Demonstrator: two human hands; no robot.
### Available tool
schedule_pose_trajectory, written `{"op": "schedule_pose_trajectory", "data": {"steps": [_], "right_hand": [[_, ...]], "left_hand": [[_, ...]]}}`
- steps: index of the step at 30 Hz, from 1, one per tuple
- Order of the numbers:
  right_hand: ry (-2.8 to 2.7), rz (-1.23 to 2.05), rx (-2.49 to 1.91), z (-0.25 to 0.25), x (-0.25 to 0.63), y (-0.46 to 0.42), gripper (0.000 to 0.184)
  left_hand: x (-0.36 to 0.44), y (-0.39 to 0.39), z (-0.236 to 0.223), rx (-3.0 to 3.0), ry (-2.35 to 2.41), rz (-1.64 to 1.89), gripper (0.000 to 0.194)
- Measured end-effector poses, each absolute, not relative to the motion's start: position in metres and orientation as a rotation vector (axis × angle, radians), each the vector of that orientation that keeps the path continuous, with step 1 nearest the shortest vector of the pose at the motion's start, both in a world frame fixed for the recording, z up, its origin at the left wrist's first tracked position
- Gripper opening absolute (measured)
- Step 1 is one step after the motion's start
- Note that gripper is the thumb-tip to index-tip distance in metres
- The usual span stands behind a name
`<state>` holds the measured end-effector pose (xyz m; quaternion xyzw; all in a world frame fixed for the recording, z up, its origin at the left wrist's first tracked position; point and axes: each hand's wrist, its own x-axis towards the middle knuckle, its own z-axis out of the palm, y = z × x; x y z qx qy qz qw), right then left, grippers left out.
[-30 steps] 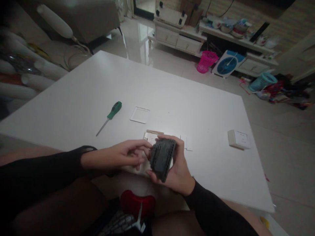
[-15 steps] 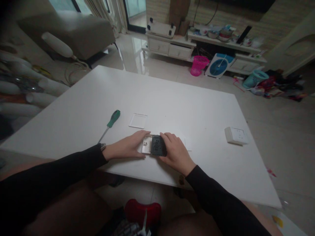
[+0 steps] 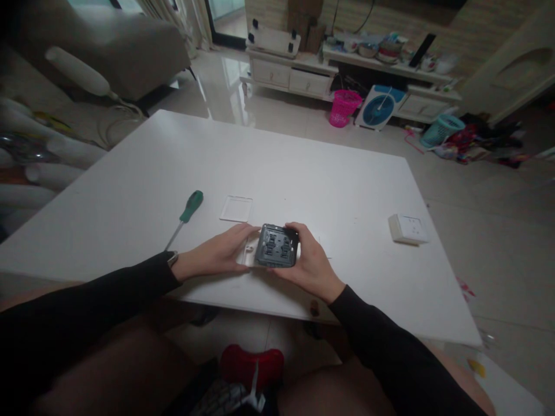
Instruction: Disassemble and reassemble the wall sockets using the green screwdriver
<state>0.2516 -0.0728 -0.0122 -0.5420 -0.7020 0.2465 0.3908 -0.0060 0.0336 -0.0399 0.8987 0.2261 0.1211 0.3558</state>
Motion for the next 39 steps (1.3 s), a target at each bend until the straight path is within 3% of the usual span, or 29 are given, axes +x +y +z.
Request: {"op": "schedule_pose_trajectory", "data": {"steps": [9,15,22,27,32,36,39], "right_hand": [[-1.800,0.573,-1.237,0.003,0.246,-0.080,0.081],[-1.807,0.569,-1.218,0.008,0.239,-0.082,0.064],[-1.731,0.708,-1.279,0.006,0.234,-0.087,0.073],[-1.832,0.796,-1.205,0.011,0.235,-0.090,0.077],[-1.966,0.932,-1.125,0.020,0.236,-0.093,0.081],[-2.091,1.144,-1.091,0.027,0.238,-0.096,0.081],[-2.042,1.224,-1.159,0.027,0.246,-0.096,0.091]], "left_hand": [[-0.006,0.032,-0.038,2.297,0.602,0.266,0.070],[-0.007,0.032,-0.039,2.292,0.595,0.245,0.067],[-0.008,0.025,-0.019,2.012,0.486,0.255,0.105],[-0.001,0.005,-0.006,1.159,0.368,0.253,0.066],[0.000,-0.018,-0.009,0.714,0.326,0.163,0.055],[0.001,-0.031,-0.011,0.701,0.452,0.099,0.035],[0.004,-0.037,-0.015,0.697,0.525,0.106,0.034]]}}
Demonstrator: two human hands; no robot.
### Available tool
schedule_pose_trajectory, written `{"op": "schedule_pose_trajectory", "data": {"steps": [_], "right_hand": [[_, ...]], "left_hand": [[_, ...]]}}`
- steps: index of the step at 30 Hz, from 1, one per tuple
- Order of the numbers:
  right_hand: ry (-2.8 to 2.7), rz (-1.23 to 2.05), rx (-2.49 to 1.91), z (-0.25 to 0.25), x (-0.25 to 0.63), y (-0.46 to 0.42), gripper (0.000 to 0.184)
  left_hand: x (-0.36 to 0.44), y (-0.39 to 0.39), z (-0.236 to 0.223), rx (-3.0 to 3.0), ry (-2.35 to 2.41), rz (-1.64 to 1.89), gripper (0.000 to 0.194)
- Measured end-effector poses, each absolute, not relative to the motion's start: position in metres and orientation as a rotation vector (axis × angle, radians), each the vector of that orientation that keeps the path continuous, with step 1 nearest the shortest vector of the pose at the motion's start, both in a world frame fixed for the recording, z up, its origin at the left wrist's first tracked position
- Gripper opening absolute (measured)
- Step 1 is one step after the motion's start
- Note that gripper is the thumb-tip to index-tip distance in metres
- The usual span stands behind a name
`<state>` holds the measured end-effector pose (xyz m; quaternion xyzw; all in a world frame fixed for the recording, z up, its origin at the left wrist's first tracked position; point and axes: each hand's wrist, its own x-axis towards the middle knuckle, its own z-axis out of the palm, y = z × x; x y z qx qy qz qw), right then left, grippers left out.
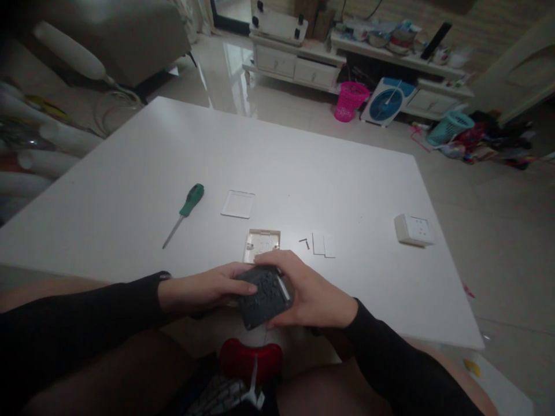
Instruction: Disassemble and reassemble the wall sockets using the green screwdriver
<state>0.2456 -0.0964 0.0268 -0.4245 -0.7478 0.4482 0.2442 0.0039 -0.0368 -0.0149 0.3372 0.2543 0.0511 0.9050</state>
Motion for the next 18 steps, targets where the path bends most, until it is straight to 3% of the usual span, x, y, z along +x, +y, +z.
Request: {"op": "schedule_pose_trajectory", "data": {"steps": [3,6,10,12,15,18], "right_hand": [[-1.940,1.296,-1.261,0.026,0.257,-0.094,0.091],[-1.858,1.374,-1.266,0.030,0.265,-0.092,0.069],[-1.883,1.529,-1.208,0.041,0.261,-0.092,0.032],[-1.897,1.618,-1.165,0.046,0.256,-0.092,0.019],[-1.866,1.612,-1.161,0.044,0.249,-0.093,0.012],[-1.756,1.528,-1.256,0.033,0.243,-0.093,0.018]], "left_hand": [[0.004,-0.041,-0.019,0.713,0.511,0.142,0.035],[0.002,-0.048,-0.021,0.724,0.531,0.190,0.031],[-0.002,-0.061,-0.021,0.665,0.517,0.131,0.049],[-0.002,-0.066,-0.020,0.669,0.508,0.098,0.048],[-0.001,-0.065,-0.018,0.684,0.515,0.132,0.036],[0.002,-0.059,-0.018,0.683,0.600,0.285,0.038]]}}
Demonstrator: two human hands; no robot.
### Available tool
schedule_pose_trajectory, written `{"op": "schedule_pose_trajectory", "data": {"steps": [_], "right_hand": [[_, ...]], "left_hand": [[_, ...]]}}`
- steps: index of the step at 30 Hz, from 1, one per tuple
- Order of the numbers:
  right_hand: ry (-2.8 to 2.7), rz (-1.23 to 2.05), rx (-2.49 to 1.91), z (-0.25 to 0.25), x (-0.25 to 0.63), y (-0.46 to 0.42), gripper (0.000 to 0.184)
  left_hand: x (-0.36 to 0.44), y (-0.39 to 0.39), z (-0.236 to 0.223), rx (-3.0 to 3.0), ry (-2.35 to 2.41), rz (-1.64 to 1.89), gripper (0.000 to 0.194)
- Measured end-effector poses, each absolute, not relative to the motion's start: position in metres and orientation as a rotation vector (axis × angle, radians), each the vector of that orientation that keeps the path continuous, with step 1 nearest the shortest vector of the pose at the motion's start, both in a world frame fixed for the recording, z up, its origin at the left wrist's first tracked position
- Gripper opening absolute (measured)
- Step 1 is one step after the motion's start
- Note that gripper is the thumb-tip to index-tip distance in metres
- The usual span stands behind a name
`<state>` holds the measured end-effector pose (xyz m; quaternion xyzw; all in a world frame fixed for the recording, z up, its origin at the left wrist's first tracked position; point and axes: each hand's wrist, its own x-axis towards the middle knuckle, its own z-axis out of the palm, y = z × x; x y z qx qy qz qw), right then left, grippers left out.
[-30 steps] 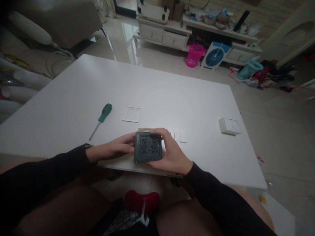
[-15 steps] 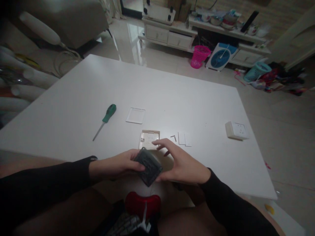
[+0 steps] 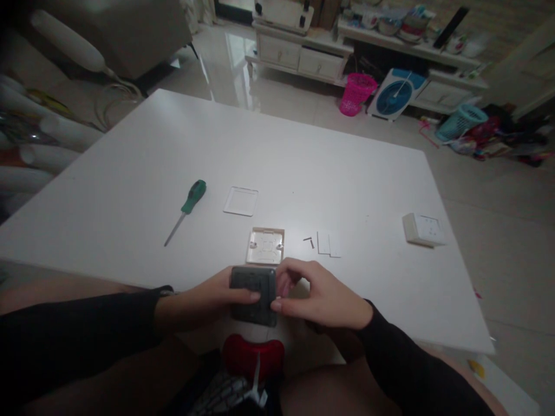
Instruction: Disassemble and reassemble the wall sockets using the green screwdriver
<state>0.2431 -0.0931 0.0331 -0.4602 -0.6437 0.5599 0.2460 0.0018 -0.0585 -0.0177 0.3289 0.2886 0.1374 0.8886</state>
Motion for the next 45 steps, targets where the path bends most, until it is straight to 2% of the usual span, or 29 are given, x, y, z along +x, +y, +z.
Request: {"op": "schedule_pose_trajectory", "data": {"steps": [3,10,14,18,20,23,25,33,37,40,43,45], "right_hand": [[-1.595,1.539,-1.331,0.020,0.237,-0.095,0.022],[-1.466,1.504,-1.447,0.010,0.230,-0.094,0.017],[-1.547,1.245,-1.513,0.008,0.233,-0.090,0.012],[-1.797,0.829,-1.515,0.006,0.232,-0.092,0.006],[-1.971,0.656,-1.409,0.004,0.231,-0.094,0.018],[-2.151,0.522,-1.263,-0.001,0.229,-0.096,0.057],[-2.182,0.485,-1.244,-0.003,0.228,-0.095,0.066],[-2.147,0.435,-1.258,-0.008,0.234,-0.078,0.064],[-2.134,0.386,-1.334,-0.019,0.244,-0.065,0.060],[-2.125,0.405,-1.361,-0.028,0.248,-0.057,0.057],[-2.109,0.454,-1.363,-0.034,0.248,-0.052,0.057],[-2.094,0.500,-1.363,-0.035,0.247,-0.050,0.057]], "left_hand": [[0.003,-0.052,-0.019,0.696,0.713,0.384,0.039],[0.005,-0.049,-0.024,0.709,0.792,0.435,0.047],[0.008,-0.049,-0.028,0.658,0.733,0.471,0.046],[0.010,-0.048,-0.027,0.701,0.688,0.512,0.051],[0.011,-0.047,-0.026,0.726,0.675,0.530,0.051],[0.011,-0.044,-0.027,0.790,0.669,0.566,0.053],[0.011,-0.041,-0.029,0.830,0.664,0.578,0.055],[0.004,-0.016,-0.021,1.146,0.672,0.527,0.065],[-0.009,0.005,-0.021,1.664,0.894,0.559,0.090],[-0.015,0.017,-0.032,1.940,0.858,0.517,0.104],[-0.014,0.024,-0.045,2.034,0.804,0.429,0.108],[-0.011,0.024,-0.050,2.061,0.746,0.417,0.101]]}}
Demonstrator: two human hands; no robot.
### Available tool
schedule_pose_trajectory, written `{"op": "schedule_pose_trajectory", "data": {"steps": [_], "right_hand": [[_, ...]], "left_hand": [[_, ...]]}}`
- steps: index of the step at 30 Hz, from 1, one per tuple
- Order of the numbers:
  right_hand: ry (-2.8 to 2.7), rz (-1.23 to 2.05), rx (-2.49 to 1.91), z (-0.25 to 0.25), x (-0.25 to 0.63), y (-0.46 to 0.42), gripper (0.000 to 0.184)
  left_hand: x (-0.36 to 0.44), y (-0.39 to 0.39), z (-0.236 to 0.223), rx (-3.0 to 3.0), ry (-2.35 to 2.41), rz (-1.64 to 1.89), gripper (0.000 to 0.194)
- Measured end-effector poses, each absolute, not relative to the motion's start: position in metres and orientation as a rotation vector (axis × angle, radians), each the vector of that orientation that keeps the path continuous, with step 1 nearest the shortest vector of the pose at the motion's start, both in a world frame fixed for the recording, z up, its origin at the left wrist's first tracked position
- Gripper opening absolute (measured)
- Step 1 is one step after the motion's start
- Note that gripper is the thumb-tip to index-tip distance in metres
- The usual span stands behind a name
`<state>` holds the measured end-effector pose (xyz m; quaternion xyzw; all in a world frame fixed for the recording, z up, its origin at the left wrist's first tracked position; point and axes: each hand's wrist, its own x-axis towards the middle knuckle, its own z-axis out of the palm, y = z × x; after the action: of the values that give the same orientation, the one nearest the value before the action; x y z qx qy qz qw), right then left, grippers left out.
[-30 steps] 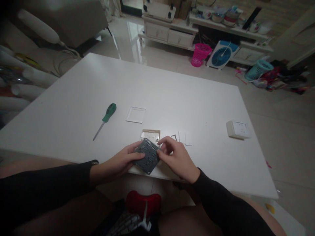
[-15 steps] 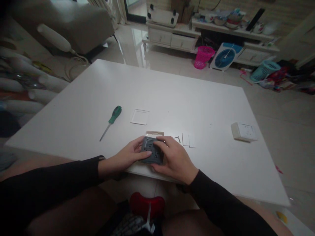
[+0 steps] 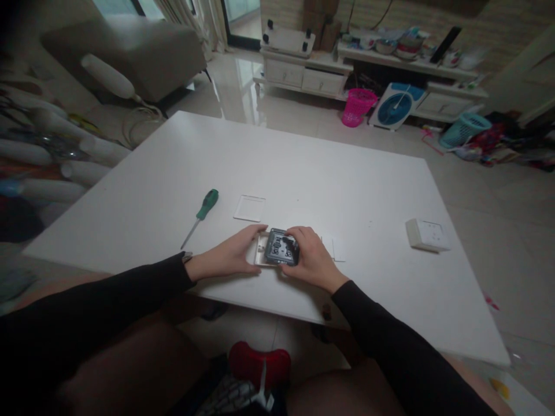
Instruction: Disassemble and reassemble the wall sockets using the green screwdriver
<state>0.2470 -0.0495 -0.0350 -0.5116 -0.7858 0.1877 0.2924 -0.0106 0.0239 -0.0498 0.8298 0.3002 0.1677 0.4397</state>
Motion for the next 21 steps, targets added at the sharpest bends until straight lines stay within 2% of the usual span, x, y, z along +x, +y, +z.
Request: {"op": "schedule_pose_trajectory", "data": {"steps": [3,8,14,21], "right_hand": [[-2.086,0.561,-1.371,-0.0357,0.2447,-0.0479,0.058],[-2.143,0.604,-1.392,-0.0367,0.2416,-0.0481,0.058],[-2.132,0.635,-1.377,-0.0383,0.2403,-0.0491,0.055],[-2.116,0.673,-1.351,-0.0446,0.2414,-0.0469,0.060]], "left_hand": [[-0.0058,0.0214,-0.0528,2.091,0.690,0.440,0.089],[-0.0041,0.0195,-0.0566,2.112,0.740,0.428,0.094],[-0.0034,0.0211,-0.0513,2.152,0.691,0.423,0.069],[-0.0017,0.0217,-0.0486,2.145,0.697,0.417,0.069]]}}
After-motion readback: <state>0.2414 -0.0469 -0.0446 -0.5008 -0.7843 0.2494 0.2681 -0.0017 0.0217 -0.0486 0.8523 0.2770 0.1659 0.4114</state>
